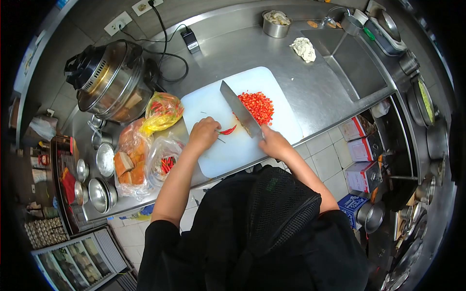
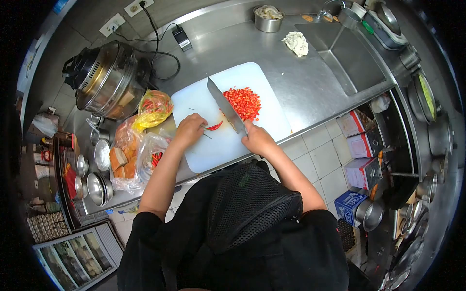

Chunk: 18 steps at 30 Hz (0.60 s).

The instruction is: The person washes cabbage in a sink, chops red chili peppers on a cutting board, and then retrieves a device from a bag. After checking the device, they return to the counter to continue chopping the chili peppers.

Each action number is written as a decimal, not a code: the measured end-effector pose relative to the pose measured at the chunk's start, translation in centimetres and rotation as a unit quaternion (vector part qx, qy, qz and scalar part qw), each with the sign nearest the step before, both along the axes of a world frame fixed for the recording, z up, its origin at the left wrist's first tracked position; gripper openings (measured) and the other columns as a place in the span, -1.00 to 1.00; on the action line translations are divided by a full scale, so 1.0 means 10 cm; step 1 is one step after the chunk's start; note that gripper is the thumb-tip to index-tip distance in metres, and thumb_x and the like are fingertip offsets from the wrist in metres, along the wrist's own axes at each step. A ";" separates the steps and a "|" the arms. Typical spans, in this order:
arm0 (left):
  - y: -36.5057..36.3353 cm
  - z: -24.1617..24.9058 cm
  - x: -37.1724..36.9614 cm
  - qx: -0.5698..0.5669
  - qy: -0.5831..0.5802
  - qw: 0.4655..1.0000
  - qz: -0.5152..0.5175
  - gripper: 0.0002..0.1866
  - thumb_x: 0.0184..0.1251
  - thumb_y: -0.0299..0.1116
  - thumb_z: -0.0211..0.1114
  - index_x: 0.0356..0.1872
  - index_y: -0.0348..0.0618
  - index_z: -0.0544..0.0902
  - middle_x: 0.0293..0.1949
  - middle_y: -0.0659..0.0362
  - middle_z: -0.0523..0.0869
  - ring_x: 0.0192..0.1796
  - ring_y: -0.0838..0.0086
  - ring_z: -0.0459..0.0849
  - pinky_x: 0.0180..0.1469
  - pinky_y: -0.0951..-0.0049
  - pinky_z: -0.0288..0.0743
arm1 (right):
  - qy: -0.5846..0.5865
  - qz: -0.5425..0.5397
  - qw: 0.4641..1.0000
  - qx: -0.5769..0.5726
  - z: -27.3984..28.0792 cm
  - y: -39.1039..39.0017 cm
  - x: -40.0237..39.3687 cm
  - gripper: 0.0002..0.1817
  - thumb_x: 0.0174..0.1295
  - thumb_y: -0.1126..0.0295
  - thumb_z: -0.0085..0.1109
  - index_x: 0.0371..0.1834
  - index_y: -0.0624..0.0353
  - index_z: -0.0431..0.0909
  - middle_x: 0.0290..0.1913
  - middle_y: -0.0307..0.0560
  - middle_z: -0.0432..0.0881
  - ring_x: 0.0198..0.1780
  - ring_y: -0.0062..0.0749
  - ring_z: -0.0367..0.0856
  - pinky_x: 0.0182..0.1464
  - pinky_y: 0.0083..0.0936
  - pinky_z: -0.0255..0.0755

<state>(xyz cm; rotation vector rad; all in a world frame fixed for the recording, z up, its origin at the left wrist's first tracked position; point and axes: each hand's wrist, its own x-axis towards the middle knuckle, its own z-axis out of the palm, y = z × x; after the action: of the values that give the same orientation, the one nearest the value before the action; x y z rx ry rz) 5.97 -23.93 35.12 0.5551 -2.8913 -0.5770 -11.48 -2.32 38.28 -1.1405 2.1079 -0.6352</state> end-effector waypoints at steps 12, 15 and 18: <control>-0.05 -0.03 -0.16 0.076 -0.047 0.996 -0.004 -0.87 0.18 -0.31 0.31 -0.35 -0.14 0.69 -0.26 0.08 0.64 -0.08 0.15 0.62 -0.05 0.18 0.48 | -0.003 -0.002 1.000 0.005 -0.03 -0.01 -0.01 -0.59 0.14 0.41 0.05 0.06 0.31 0.31 -0.19 0.45 0.62 -0.05 0.29 0.61 0.05 -0.02 0.44; 0.08 0.08 -0.15 0.064 -0.023 0.998 -0.013 -0.82 0.18 -0.25 0.34 -0.29 -0.12 0.70 -0.24 0.09 0.65 -0.08 0.15 0.62 -0.03 0.17 0.48 | -0.004 -0.004 1.000 0.006 -0.03 0.00 0.00 -0.59 0.14 0.41 0.05 0.06 0.31 0.31 -0.18 0.45 0.62 -0.05 0.29 0.61 0.05 -0.02 0.44; 0.12 0.06 -0.15 0.016 -0.050 0.999 -0.009 -0.77 0.18 -0.21 0.37 -0.22 -0.10 0.71 -0.21 0.10 0.65 -0.07 0.16 0.62 -0.01 0.18 0.49 | -0.007 -0.006 1.000 0.007 -0.01 -0.01 0.00 -0.59 0.14 0.41 0.05 0.06 0.30 0.31 -0.17 0.45 0.62 -0.04 0.29 0.60 0.05 -0.02 0.44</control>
<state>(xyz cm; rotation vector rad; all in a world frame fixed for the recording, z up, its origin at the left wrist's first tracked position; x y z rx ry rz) 4.43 -22.70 35.72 0.5802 -2.9892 -0.6164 -11.43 -2.46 38.22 -1.1129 2.1069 -0.6310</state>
